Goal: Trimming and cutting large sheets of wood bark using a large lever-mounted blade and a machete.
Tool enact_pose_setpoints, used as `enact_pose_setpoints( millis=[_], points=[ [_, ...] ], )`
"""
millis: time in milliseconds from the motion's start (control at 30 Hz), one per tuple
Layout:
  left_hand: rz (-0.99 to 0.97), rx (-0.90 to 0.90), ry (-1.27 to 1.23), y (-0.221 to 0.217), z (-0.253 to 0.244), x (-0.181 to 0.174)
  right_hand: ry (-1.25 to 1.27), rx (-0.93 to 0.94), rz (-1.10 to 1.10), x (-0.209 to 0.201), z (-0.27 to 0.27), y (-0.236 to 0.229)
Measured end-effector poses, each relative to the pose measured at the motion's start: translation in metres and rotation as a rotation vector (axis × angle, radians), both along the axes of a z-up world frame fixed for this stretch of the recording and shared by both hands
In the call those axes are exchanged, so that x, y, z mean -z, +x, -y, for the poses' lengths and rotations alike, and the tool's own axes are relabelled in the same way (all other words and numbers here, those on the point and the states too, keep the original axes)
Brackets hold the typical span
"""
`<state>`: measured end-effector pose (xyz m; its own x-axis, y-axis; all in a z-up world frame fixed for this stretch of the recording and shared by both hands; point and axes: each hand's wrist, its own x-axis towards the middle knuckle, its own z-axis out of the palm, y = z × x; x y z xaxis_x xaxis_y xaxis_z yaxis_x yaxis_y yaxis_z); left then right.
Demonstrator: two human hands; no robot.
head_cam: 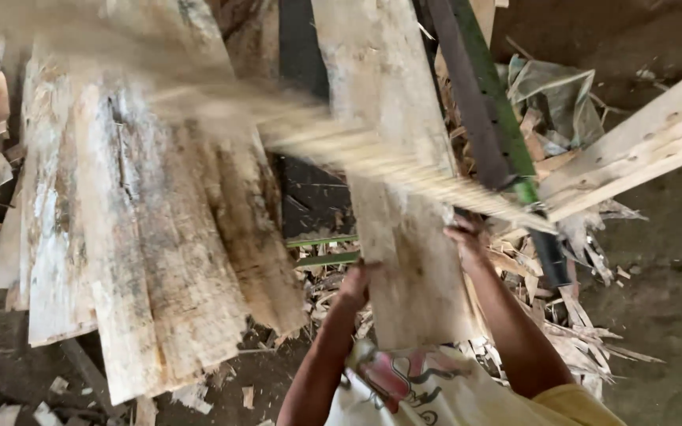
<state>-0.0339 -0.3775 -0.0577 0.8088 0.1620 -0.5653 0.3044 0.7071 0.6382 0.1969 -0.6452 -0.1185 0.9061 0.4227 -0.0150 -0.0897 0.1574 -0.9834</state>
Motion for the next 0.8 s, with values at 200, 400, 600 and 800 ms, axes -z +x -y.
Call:
enact_pose_setpoints(
  millis=[200, 400, 600, 800],
  points=[
    [-0.227, -0.045, 0.237, 0.033, 0.002, 0.0, -0.344, -0.23, 0.035, -0.013, -0.022, -0.002],
    [-0.057, -0.316, 0.322, 0.027, 0.008, 0.055, -0.652, -0.35, -0.024, -0.074, -0.047, -0.028],
    [0.044, -0.242, 0.622, 0.063, 0.016, 0.068, -0.85, -0.223, 0.621, -0.134, -0.078, -0.041],
    [0.15, -0.045, 0.746, 0.121, 0.025, 0.016, -0.868, -0.165, 0.938, -0.253, -0.116, -0.047]
  ],
)
